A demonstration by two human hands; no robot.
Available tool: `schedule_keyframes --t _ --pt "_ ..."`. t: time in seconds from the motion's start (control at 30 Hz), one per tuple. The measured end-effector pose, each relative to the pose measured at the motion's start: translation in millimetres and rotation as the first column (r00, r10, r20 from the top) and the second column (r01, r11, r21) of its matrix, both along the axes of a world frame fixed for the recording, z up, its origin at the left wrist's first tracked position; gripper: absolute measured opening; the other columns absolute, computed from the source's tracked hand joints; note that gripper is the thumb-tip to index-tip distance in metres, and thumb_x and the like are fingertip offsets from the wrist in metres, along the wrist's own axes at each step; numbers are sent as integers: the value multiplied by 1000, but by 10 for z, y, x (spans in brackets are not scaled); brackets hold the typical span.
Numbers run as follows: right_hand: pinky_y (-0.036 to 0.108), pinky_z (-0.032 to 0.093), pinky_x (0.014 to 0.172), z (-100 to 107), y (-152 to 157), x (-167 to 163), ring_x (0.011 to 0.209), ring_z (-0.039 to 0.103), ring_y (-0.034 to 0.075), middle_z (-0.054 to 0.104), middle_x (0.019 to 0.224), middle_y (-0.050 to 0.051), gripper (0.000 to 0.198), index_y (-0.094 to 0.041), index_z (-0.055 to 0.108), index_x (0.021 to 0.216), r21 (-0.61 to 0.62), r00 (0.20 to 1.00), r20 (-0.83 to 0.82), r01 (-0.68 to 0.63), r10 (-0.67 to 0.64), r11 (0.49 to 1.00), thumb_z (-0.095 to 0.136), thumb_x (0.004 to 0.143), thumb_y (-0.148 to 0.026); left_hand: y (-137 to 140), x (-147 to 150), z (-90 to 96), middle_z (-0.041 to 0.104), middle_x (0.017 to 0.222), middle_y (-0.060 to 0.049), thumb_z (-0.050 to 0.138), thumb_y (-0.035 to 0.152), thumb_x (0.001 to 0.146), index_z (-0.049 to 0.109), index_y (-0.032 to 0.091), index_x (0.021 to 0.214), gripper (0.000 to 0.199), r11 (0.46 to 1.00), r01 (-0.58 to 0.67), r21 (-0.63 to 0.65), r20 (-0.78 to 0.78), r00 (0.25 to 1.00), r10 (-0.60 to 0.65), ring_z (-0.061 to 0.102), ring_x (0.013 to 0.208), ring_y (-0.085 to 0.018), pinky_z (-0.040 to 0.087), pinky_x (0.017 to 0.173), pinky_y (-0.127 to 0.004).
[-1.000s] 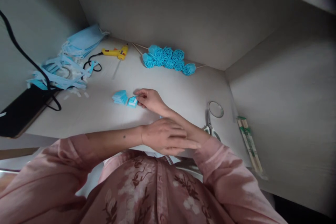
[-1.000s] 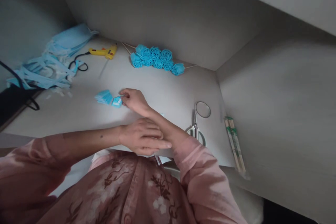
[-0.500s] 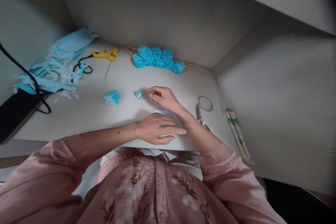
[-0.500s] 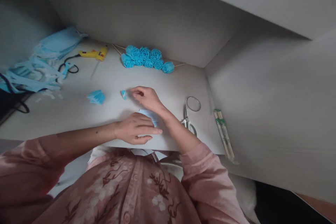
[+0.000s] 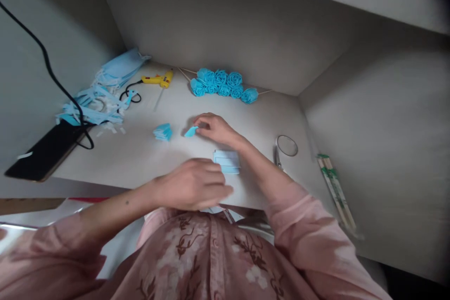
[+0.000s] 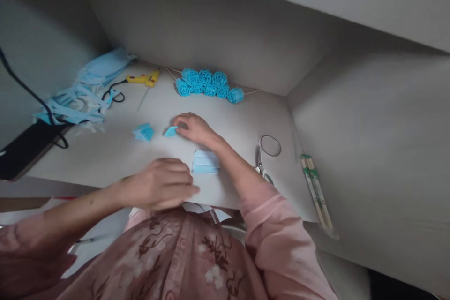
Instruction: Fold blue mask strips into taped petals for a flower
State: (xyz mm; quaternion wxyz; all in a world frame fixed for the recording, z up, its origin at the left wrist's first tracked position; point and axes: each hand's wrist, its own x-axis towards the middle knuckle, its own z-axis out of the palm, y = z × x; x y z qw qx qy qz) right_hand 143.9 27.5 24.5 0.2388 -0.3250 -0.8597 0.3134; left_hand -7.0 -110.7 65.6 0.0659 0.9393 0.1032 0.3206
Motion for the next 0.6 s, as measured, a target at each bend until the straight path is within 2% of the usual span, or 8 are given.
schedule_keyframes --t 0.07,0.1,0.17,0.23,0.3,0.37,0.6 --pt "28 46 76 8 -6 -19 82 60 15 68 90 3 14 -17 68 90 -130 997 -74 15 -24 991 60 81 -25 95 -316 -69 71 86 -5 52 19 91 66 22 99 16 977 -201 -70 98 973 207 64 82 -18 50 77 -34" --pt "26 44 71 12 -15 -33 75 58 14 66 82 1 15 -16 67 89 -188 995 -98 9 -28 982 61 80 -27 156 -474 -104 72 90 -6 52 20 92 67 22 99 17 925 -356 -132 125 920 372 65 87 -20 50 81 -36" --pt "23 41 64 7 -40 -85 67 54 11 61 72 -2 16 -15 67 87 -283 993 -115 -27 -6 959 62 79 -28 286 -756 -170 72 96 -7 52 24 92 69 22 99 18 755 -615 -228 153 743 652 65 93 -22 50 86 -39" --pt "22 38 61 -15 -70 -171 62 50 9 59 69 -4 18 -14 67 91 -363 995 -100 -59 24 930 63 78 -26 407 -960 -234 72 100 -7 51 27 92 70 22 99 21 647 -706 -289 158 632 759 64 100 -23 49 92 -40" --pt "22 38 61 -50 -100 -270 61 50 9 60 69 -4 22 -14 66 99 -398 998 -64 -45 21 916 63 78 -21 502 -1080 -302 71 102 -6 51 29 92 71 23 100 22 590 -733 -339 125 586 800 63 102 -23 49 94 -40" --pt "22 38 63 -83 -122 -354 64 53 9 63 72 -3 27 -14 65 104 -376 1000 -14 9 -16 927 62 78 -17 560 -1143 -380 71 103 -6 52 31 91 71 23 99 22 585 -731 -352 68 603 795 63 102 -22 48 95 -39" --pt "23 39 66 -91 -119 -402 68 57 11 67 76 -1 24 -16 64 104 -241 990 118 105 -78 965 61 80 -13 583 -1253 -643 65 119 -10 55 32 89 68 19 106 25 670 -693 -268 -212 720 661 59 112 -27 47 99 -43"
